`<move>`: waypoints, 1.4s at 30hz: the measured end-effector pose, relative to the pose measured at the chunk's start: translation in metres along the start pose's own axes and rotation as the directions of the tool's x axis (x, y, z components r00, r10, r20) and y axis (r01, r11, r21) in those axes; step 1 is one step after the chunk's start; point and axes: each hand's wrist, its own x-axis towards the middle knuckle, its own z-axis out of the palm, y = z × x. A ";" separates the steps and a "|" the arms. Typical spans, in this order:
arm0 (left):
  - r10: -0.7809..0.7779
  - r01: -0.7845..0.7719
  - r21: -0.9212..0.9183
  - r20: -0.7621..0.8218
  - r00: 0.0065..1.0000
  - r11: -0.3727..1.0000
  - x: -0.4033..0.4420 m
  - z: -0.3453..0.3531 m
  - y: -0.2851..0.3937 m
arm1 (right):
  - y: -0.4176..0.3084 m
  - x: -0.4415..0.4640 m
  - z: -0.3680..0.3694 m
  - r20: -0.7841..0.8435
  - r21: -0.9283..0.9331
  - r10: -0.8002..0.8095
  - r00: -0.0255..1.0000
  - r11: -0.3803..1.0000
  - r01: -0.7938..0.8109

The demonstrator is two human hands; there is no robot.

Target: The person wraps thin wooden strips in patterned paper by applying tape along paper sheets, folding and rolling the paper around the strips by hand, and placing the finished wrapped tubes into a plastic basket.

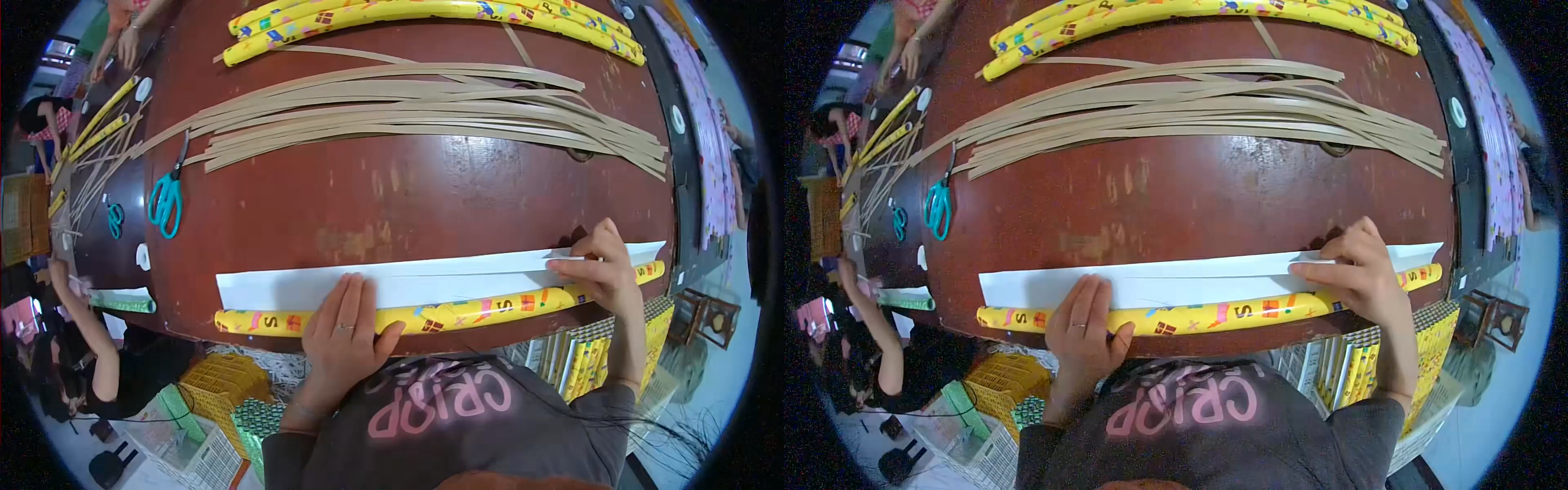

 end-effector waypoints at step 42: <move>-0.032 0.029 0.028 0.110 0.993 0.999 -0.004 -0.004 -0.001 | -0.012 0.011 0.004 0.125 -0.345 0.007 0.992 0.938 0.037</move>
